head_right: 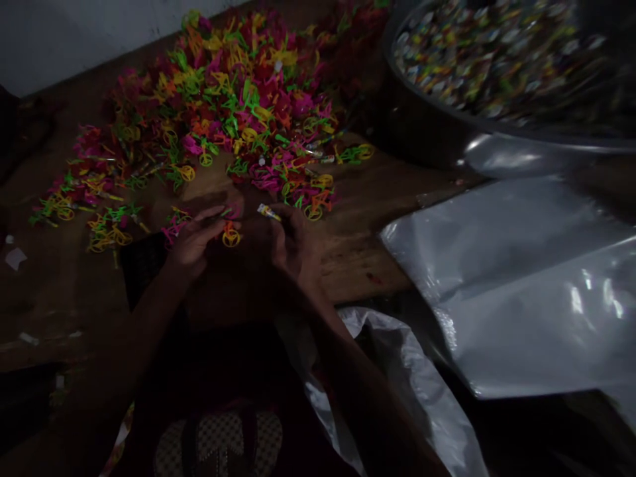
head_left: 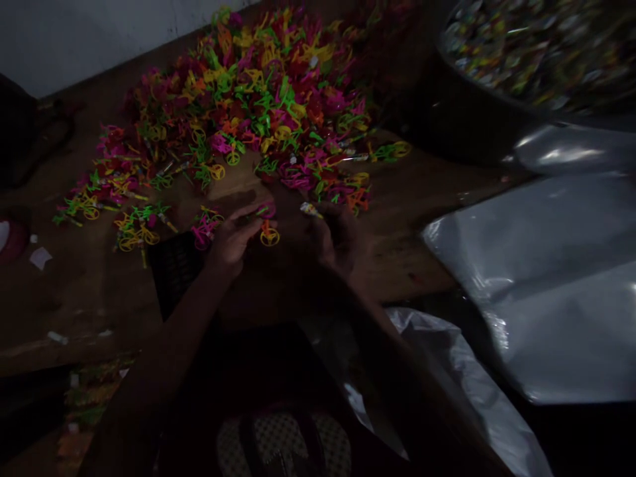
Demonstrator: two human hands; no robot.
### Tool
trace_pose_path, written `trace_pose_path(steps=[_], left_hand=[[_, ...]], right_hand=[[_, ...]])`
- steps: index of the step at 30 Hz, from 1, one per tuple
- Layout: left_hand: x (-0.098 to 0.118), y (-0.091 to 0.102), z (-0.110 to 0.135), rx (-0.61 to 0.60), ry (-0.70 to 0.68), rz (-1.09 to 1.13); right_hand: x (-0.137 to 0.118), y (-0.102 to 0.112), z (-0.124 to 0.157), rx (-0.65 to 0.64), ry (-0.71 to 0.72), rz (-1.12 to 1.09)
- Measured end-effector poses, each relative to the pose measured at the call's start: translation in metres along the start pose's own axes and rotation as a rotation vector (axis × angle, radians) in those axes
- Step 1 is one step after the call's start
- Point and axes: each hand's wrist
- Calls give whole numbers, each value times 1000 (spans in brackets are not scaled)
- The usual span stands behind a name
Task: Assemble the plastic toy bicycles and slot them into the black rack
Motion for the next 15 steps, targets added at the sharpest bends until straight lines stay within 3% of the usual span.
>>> trace_pose_path(steps=[6, 11, 15], left_hand=[[8, -1, 23, -70, 64, 79], [4, 0, 34, -75, 109, 142], [6, 2, 39, -104, 146, 82]], right_hand=[[-11, -2, 31, -68, -120, -198], [-18, -5, 32, -87, -153, -292], [-21, 2, 30, -180, -138, -254]])
Point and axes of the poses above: each hand's wrist, its own z-axis away from the middle knuckle, its own y-axis out of the back of the hand, x = y × z, and after that the axes turned 3 degrees about -z, right-handed
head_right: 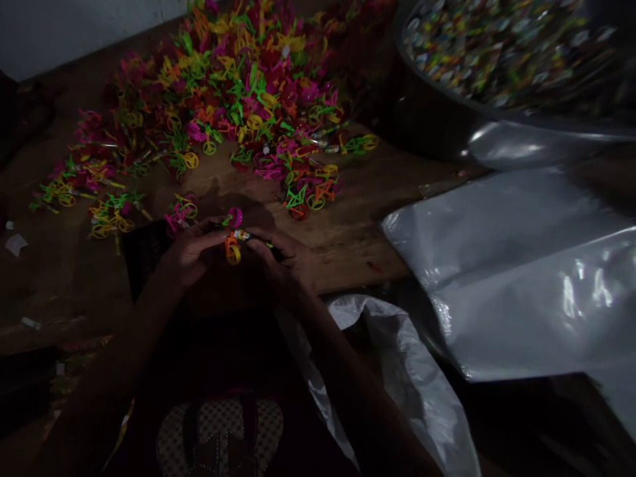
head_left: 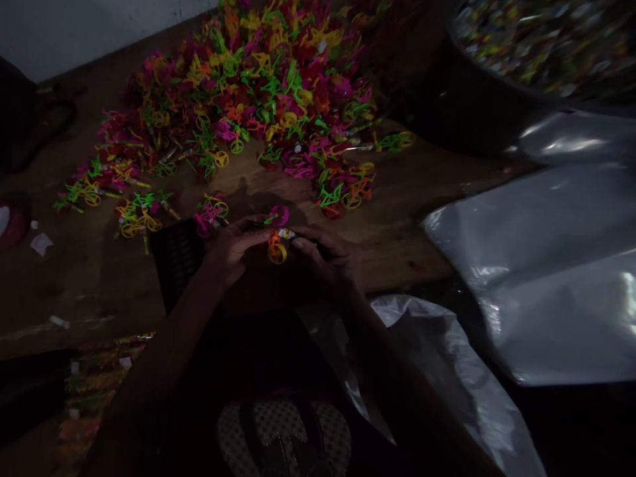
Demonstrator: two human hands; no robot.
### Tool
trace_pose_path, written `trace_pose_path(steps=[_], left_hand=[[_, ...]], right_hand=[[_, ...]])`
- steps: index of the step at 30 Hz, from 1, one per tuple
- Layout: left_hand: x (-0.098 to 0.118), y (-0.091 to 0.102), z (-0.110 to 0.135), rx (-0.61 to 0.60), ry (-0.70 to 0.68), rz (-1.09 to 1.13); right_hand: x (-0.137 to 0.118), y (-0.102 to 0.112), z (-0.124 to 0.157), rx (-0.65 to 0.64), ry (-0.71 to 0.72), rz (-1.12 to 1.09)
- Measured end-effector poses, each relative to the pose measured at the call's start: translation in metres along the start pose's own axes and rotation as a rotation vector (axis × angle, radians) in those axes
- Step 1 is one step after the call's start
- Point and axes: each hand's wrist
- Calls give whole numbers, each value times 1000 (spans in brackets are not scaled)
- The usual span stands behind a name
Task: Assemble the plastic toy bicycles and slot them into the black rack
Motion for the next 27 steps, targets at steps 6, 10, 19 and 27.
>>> trace_pose_path(steps=[6, 10, 19, 27], left_hand=[[1, -3, 2, 9, 11, -44], [3, -4, 1, 36, -29, -144], [-1, -4, 4, 135, -111, -353], [-7, 1, 5, 192, -38, -370]], right_hand=[[-2, 13, -3, -131, 12, 68], [3, 17, -3, -176, 1, 56], [-12, 21, -3, -260, 39, 184], [-13, 15, -6, -361, 165, 306]])
Point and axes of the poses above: each hand's wrist, its own z-axis away from the middle knuckle, its own y-axis out of the back of the hand, x = y × z, and after that the axes turned 3 degrees about -z, right-handed
